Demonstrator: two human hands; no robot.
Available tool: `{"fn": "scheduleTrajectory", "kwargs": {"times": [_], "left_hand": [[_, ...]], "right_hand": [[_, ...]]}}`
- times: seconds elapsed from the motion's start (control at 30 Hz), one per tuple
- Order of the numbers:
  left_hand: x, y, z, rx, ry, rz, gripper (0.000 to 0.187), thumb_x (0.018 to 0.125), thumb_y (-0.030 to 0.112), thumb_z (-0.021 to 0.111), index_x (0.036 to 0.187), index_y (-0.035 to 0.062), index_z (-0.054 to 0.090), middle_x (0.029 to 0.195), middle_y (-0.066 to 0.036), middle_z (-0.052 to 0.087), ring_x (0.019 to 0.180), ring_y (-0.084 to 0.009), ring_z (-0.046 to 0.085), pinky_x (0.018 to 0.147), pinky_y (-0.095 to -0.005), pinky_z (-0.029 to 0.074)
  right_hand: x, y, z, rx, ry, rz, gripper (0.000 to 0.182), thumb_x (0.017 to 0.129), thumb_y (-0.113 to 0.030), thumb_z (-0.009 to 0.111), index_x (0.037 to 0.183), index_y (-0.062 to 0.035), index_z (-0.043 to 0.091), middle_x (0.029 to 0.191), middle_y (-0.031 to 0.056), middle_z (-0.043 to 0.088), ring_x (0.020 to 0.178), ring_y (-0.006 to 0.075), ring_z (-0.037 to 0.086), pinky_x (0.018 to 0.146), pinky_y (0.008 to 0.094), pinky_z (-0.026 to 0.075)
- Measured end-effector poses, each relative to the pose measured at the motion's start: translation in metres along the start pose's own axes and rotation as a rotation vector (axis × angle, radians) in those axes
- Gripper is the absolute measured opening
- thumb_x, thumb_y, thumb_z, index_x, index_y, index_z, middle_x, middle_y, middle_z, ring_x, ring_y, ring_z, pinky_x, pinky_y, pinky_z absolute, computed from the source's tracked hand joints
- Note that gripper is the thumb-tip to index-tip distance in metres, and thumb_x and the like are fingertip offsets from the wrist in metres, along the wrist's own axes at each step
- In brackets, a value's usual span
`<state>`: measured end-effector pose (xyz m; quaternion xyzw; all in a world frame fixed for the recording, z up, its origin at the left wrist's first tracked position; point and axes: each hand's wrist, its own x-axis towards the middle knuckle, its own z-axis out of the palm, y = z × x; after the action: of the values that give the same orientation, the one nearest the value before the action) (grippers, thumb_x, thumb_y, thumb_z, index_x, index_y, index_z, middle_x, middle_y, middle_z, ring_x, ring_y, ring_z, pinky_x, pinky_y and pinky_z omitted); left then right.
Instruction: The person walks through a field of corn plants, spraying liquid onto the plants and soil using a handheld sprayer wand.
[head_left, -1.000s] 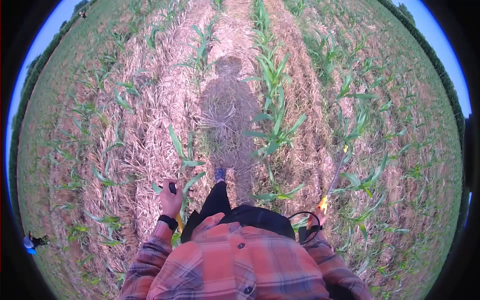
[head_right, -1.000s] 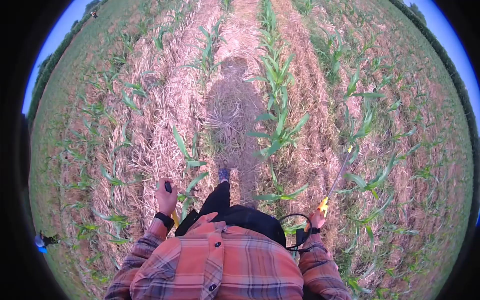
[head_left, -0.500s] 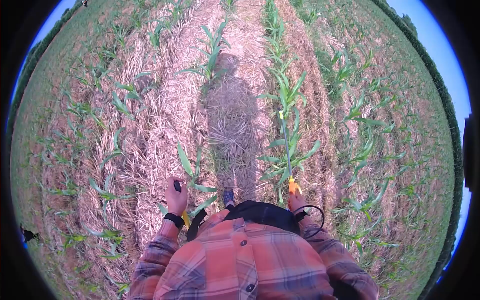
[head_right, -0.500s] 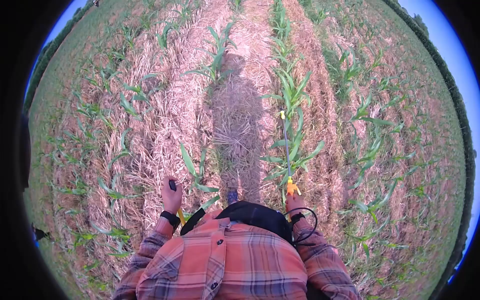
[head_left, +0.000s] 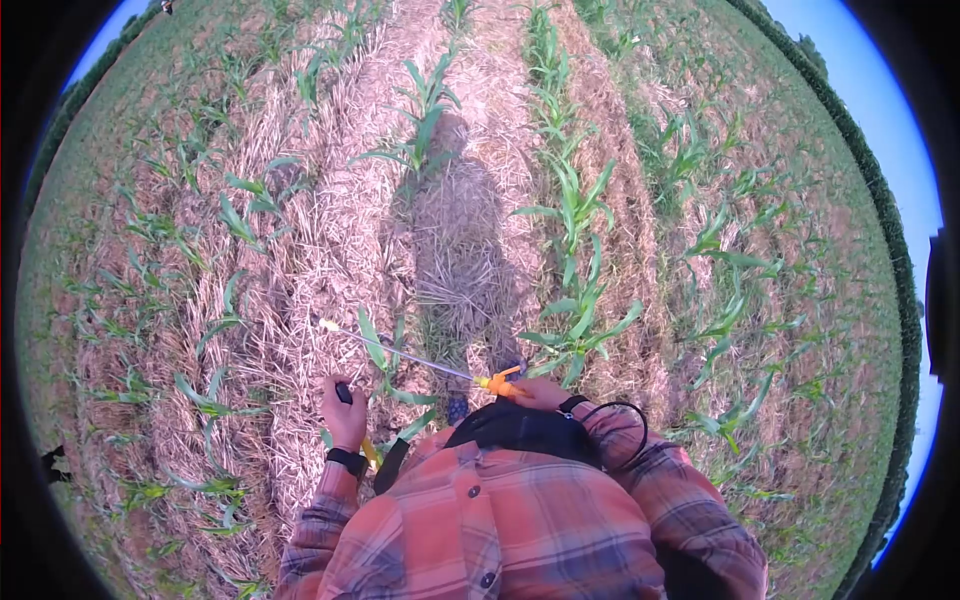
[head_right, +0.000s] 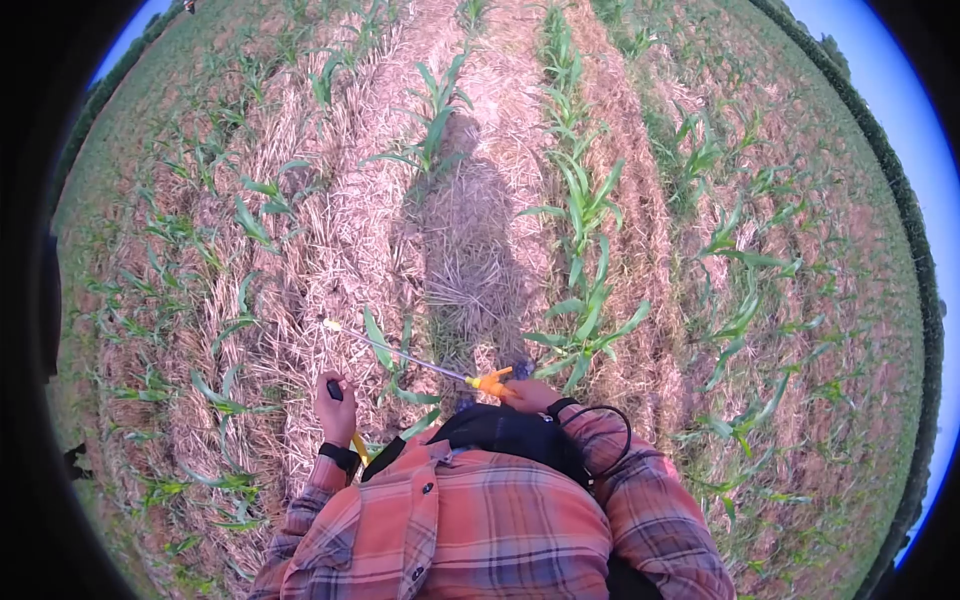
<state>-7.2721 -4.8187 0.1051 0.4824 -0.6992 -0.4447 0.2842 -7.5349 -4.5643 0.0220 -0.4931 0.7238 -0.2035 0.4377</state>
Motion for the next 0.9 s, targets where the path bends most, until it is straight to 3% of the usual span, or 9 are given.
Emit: {"fn": "scheduleTrajectory", "kwargs": {"times": [0.13, 0.27, 0.3, 0.47, 0.57, 0.73, 0.8, 0.83, 0.9], "left_hand": [[0.004, -0.001, 0.002, 0.101, 0.02, 0.044, 0.016, 0.07, 0.003, 0.054, 0.084, 0.0041, 0.047, 0.063, -0.007, 0.046, 0.055, -0.0147, 0.043, 0.053, -0.0287, 0.038], [0.019, 0.004, 0.015, 0.091, 0.051, 0.008, 0.018, 0.069, 0.002, 0.054, 0.085, 0.0044, 0.047, 0.066, -0.008, 0.047, 0.057, -0.0154, 0.044, 0.055, -0.0277, 0.038], [0.021, 0.032, 0.019, 0.181, 0.062, 0.081, 0.018, 0.069, 0.002, 0.054, 0.085, 0.0046, 0.047, 0.064, -0.008, 0.047, 0.056, -0.0156, 0.045, 0.055, -0.0275, 0.038], [0.052, 0.037, 0.057, 0.19, 0.05, 0.032, 0.017, 0.07, 0.003, 0.054, 0.085, 0.0046, 0.047, 0.062, -0.008, 0.046, 0.055, -0.0143, 0.044, 0.054, -0.0277, 0.038], [0.073, 0.066, 0.088, 0.223, -0.019, 0.085, 0.017, 0.07, 0.002, 0.055, 0.086, 0.0042, 0.047, 0.065, -0.008, 0.048, 0.058, -0.017, 0.047, 0.057, -0.0296, 0.04], [0.106, 0.084, 0.139, 0.2, -0.059, 0.179, 0.016, 0.071, 0.002, 0.055, 0.085, 0.004, 0.047, 0.065, -0.007, 0.047, 0.056, -0.0139, 0.043, 0.054, -0.0277, 0.038], [0.114, 0.104, 0.156, 0.197, -0.11, 0.102, 0.016, 0.071, 0.003, 0.055, 0.085, 0.0039, 0.047, 0.064, -0.006, 0.045, 0.057, -0.013, 0.042, 0.053, -0.0276, 0.037], [0.112, 0.125, 0.167, 0.251, -0.072, 0.23, 0.015, 0.071, 0.003, 0.055, 0.084, 0.0038, 0.048, 0.062, -0.006, 0.044, 0.056, -0.0122, 0.042, 0.052, -0.0275, 0.037], [0.122, 0.128, 0.183, 0.224, -0.094, 0.227, 0.015, 0.071, 0.003, 0.055, 0.084, 0.0039, 0.048, 0.062, -0.006, 0.044, 0.055, -0.0128, 0.042, 0.052, -0.0278, 0.037]], "right_hand": [[0.012, 0.004, -0.005, 0.053, -0.045, -0.108, 0.03, 0.082, -0.036, 0.048, 0.087, -0.0074, 0.054, 0.072, 0.0148, 0.056, 0.067, 0.0299, 0.057, 0.059, 0.0391, 0.042], [0.022, 0.039, -0.01, 0.069, 0.043, -0.069, 0.032, 0.08, -0.037, 0.051, 0.087, -0.0064, 0.055, 0.074, 0.0142, 0.056, 0.068, 0.0288, 0.056, 0.06, 0.0376, 0.042], [0.021, 0.048, -0.011, 0.146, 0.067, 0.074, 0.033, 0.078, -0.038, 0.053, 0.086, -0.0066, 0.056, 0.075, 0.0137, 0.057, 0.07, 0.0278, 0.056, 0.061, 0.0363, 0.042], [0.011, 0.104, -0.024, 0.278, 0.375, 0.167, 0.031, 0.077, -0.037, 0.053, 0.082, -0.0067, 0.057, 0.072, 0.0123, 0.058, 0.069, 0.0259, 0.058, 0.059, 0.0358, 0.042], [-0.004, 0.125, -0.049, 0.442, 0.494, 0.44, 0.028, 0.081, -0.033, 0.053, 0.081, -0.0045, 0.057, 0.059, 0.0013, 0.053, 0.05, 0.0109, 0.05, 0.047, 0.0255, 0.038], [-0.022, 0.176, -0.074, 0.73, 0.706, 0.623, 0.026, 0.083, -0.031, 0.051, 0.071, -0.0071, 0.052, 0.052, -0.0007, 0.047, 0.041, 0.0075, 0.043, 0.035, 0.0226, 0.033], [-0.036, 0.194, -0.086, 0.762, 0.742, 0.699, 0.026, 0.083, -0.03, 0.049, 0.068, -0.0084, 0.049, 0.051, -0.0002, 0.047, 0.04, 0.0079, 0.043, 0.032, 0.0218, 0.032], [-0.042, 0.199, -0.092, 0.89, 0.782, 0.696, 0.025, 0.084, -0.03, 0.048, 0.07, -0.0088, 0.047, 0.052, -0.0002, 0.045, 0.038, 0.0086, 0.042, 0.031, 0.0223, 0.031], [-0.05, 0.219, -0.088, 1.015, 0.89, 0.678, 0.025, 0.084, -0.031, 0.048, 0.074, -0.0083, 0.049, 0.052, -0.0003, 0.045, 0.039, 0.0088, 0.042, 0.032, 0.0235, 0.032]]}}
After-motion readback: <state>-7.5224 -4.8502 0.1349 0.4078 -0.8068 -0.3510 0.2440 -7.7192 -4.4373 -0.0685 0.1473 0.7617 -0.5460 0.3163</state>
